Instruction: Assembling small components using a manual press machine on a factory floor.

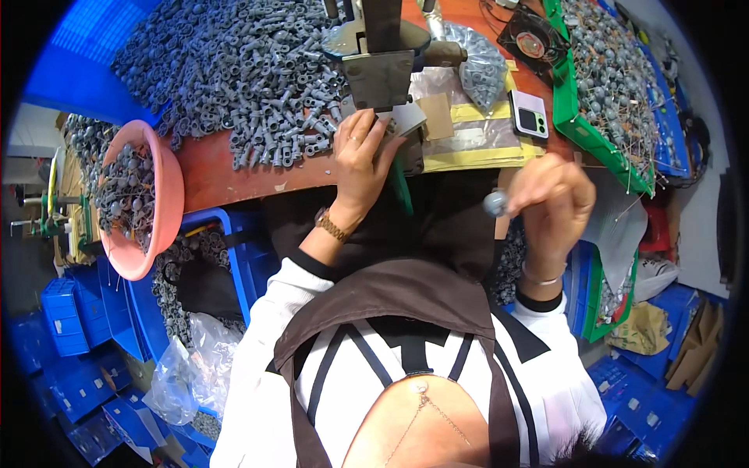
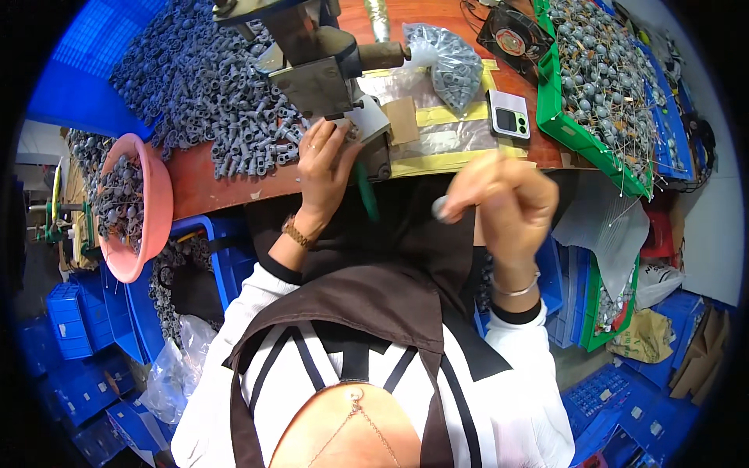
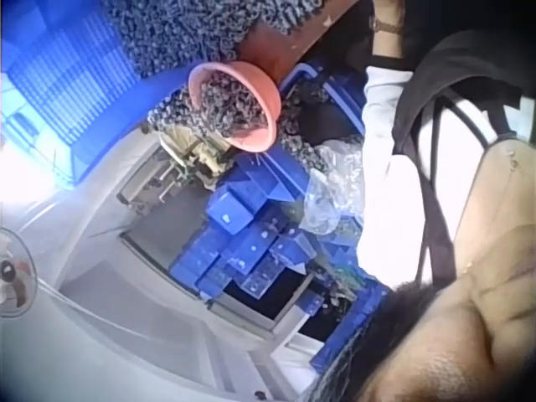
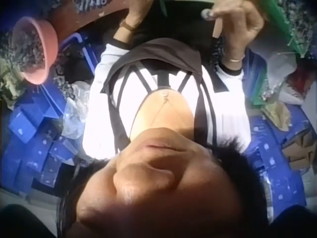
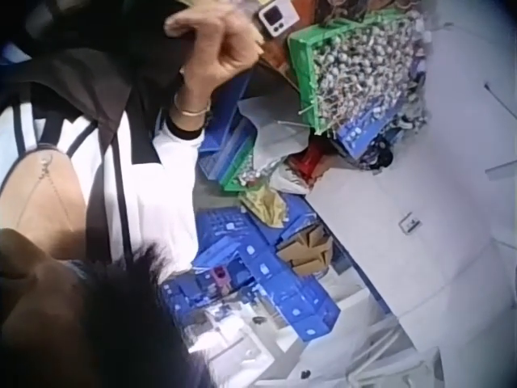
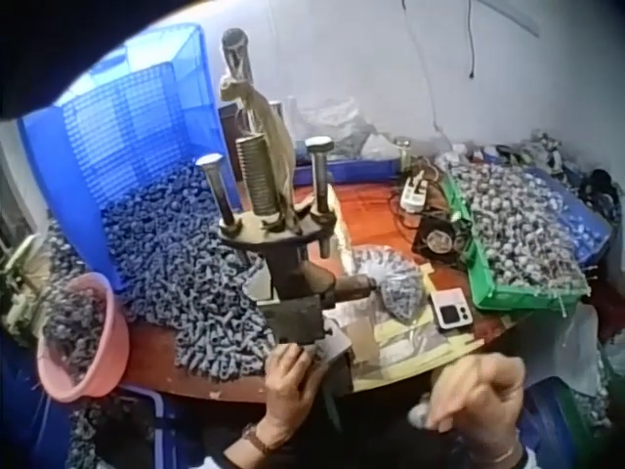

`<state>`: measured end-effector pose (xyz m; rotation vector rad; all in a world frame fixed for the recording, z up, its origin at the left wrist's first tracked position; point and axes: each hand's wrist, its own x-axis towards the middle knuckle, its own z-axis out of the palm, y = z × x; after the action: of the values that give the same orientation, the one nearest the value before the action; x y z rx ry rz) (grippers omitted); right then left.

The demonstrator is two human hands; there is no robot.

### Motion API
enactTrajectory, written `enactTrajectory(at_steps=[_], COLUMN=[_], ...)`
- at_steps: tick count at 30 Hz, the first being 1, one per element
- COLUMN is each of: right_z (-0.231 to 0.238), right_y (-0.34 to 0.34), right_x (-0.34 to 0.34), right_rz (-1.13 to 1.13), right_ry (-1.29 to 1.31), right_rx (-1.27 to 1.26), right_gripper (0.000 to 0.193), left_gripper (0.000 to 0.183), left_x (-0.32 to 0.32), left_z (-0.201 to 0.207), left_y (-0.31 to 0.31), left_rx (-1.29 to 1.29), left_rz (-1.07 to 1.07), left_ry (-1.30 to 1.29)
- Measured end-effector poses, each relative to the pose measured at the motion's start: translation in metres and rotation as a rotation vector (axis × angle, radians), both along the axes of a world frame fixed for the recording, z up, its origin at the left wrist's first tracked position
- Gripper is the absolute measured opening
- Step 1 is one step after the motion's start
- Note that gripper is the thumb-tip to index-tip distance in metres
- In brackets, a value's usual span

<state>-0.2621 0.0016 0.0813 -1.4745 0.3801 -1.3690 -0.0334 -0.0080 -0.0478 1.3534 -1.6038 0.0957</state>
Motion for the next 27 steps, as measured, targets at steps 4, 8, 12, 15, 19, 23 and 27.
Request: enactTrajectory(at_steps=[4, 8, 12, 15, 19, 23, 27], right_z=[-0.011, -0.007, -0.013, -0.022, -0.022, -0.031, -0.044], right_y=[0.017, 0.022, 0.020, 0.019, 0.022, 0.021, 0.020], right_x=[0.024, 0.043, 0.056, 0.056, 0.065, 0.082, 0.091], right_rz=[0.159, 0.398, 0.542, 0.648, 0.637, 0.706, 0.594], right_ry=[0.004, 0.075, 0.131, 0.158, 0.245, 0.192, 0.185], right_rx=[0.148, 0.282, 0.167, 0.283, 0.533, 0.625, 0.763], right_gripper=[0.017, 0.019, 0.012, 0.015, 0.014, 0.021, 0.020], left_gripper=[0.029, 0.028, 0.025, 0.029, 0.027, 0.020, 0.022], left_x=[0.007, 0.009, 0.034, 0.066, 0.106, 0.109, 0.110], left_z=[0.000, 0.024, 0.030, 0.028, 0.019, 0.012, 0.019], left_y=[-0.001, -0.006, -0.008, -0.002, 0.000, -0.013, -0.022], left_rx=[0.062, 0.344, 0.555, 0.117, 0.251, 0.311, 0.305], left_rz=[-0.066, -0.089, -0.279, 0.088, 0.360, 0.233, 0.251], left_ry=[0.033, 0.263, 0.602, 0.054, -0.310, -0.376, -0.503])
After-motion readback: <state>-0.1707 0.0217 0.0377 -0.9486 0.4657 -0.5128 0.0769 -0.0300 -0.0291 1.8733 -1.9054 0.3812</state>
